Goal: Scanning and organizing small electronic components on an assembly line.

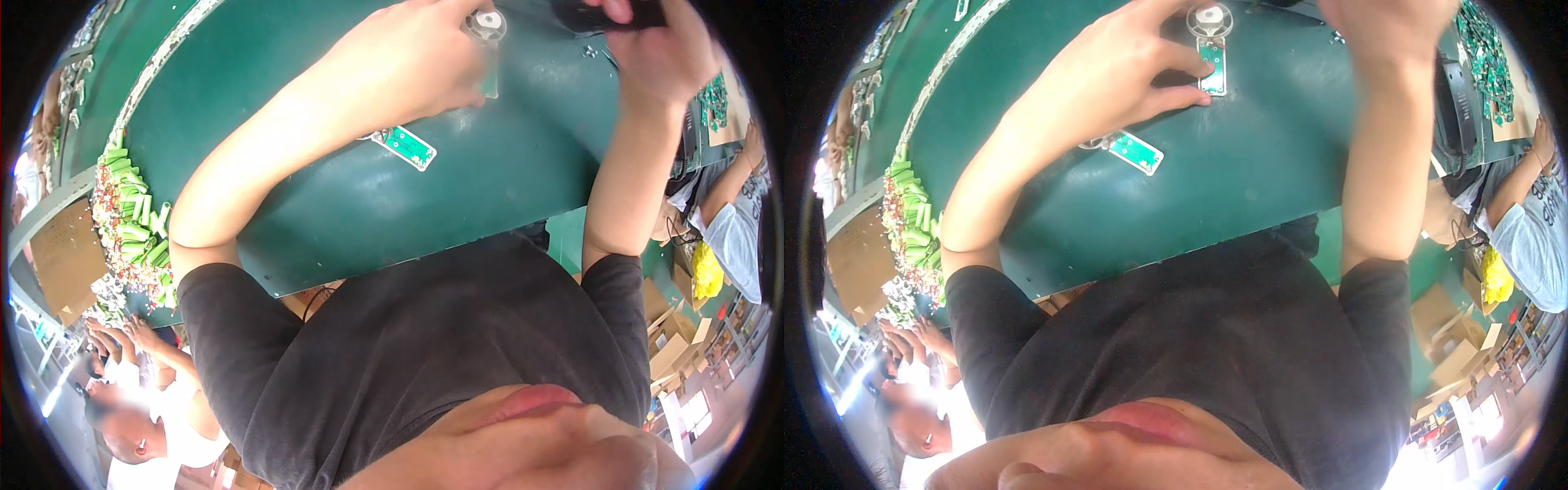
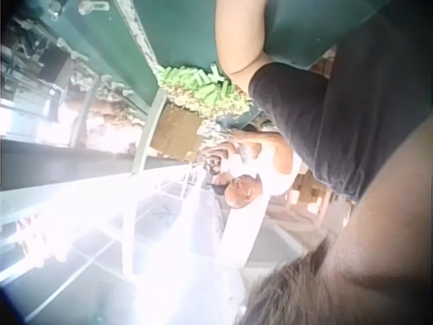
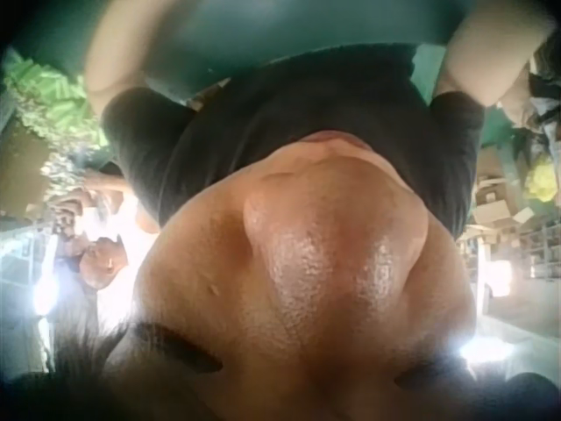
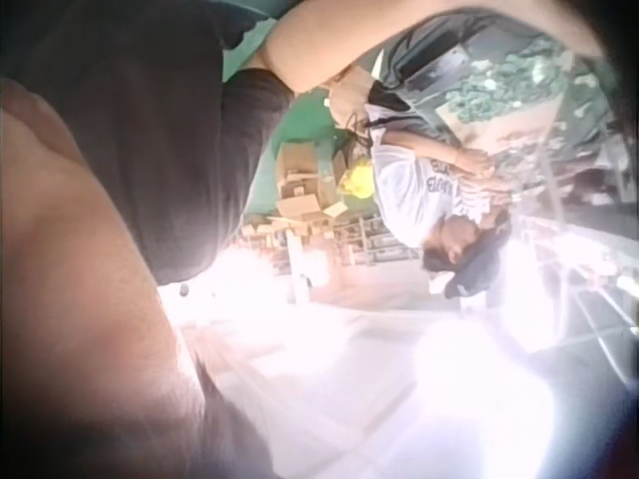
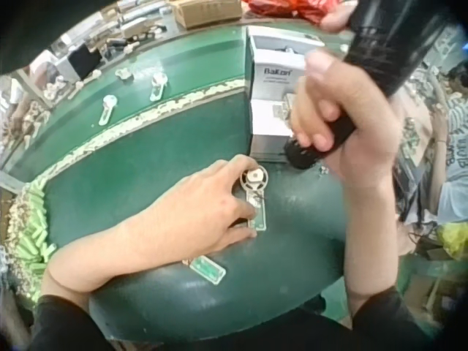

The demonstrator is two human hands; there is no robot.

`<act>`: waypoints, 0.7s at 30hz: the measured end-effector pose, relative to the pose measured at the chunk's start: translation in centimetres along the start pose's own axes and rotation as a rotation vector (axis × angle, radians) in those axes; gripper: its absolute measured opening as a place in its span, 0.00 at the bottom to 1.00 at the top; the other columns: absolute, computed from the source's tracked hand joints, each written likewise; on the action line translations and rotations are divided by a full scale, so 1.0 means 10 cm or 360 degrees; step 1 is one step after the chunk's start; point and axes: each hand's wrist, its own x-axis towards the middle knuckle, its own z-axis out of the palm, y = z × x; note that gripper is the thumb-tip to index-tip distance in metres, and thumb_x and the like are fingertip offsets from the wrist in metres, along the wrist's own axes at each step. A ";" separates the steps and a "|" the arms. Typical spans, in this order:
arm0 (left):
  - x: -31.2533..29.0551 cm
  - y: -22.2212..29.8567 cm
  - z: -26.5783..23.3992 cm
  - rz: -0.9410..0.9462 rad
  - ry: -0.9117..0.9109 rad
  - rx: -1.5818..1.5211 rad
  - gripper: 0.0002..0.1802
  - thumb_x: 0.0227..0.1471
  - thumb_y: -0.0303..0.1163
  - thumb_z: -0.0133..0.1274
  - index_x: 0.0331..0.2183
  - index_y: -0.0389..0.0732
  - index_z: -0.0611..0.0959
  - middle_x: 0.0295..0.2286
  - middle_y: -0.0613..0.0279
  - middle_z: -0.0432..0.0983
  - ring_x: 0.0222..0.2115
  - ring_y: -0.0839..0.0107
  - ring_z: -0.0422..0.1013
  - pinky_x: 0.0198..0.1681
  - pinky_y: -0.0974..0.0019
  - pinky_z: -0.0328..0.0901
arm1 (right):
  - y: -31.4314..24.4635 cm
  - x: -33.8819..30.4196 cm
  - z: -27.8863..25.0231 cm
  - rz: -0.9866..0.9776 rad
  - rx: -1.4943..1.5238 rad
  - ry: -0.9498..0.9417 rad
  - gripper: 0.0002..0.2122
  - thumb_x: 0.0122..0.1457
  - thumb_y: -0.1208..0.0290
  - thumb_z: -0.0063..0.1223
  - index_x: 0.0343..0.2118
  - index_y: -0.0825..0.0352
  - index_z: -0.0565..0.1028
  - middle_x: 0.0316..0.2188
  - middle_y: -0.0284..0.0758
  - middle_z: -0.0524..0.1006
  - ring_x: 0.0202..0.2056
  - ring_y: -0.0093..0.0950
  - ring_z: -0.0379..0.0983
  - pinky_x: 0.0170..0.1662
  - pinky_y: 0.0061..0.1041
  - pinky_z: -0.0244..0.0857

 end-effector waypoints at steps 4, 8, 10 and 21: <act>-0.01 0.00 0.00 0.0010 0.0013 0.0022 0.13 0.47 0.36 0.66 0.32 0.37 0.89 0.47 0.46 0.70 0.46 0.51 0.71 0.52 0.56 0.69 | 0.12 -0.09 0.19 0.0081 0.0092 -0.0057 0.18 0.61 0.83 0.50 0.53 0.68 0.64 0.16 0.29 0.66 0.11 0.21 0.62 0.17 0.23 0.59; -0.01 0.01 0.01 0.0001 -0.0009 0.0166 0.13 0.47 0.36 0.65 0.32 0.38 0.89 0.44 0.45 0.70 0.45 0.51 0.72 0.51 0.56 0.69 | 0.30 -0.15 0.17 -0.0097 -0.0069 -0.0198 0.18 0.59 0.86 0.51 0.52 0.71 0.64 0.17 0.30 0.69 0.11 0.20 0.62 0.18 0.22 0.58; -0.02 0.02 0.00 -0.0007 0.0000 0.0067 0.13 0.47 0.37 0.65 0.32 0.38 0.89 0.43 0.46 0.70 0.44 0.51 0.72 0.51 0.55 0.69 | 0.30 -0.17 0.20 0.0062 0.0092 -0.0110 0.18 0.59 0.87 0.51 0.51 0.71 0.64 0.17 0.30 0.69 0.12 0.19 0.62 0.18 0.21 0.58; 0.02 -0.06 0.06 0.0063 -0.0025 0.0010 0.11 0.47 0.35 0.64 0.31 0.37 0.88 0.43 0.46 0.73 0.45 0.50 0.72 0.49 0.54 0.70 | 0.34 -0.28 0.14 0.0145 -0.0170 -0.0177 0.17 0.56 0.86 0.58 0.47 0.72 0.67 0.20 0.29 0.72 0.16 0.16 0.65 0.21 0.17 0.57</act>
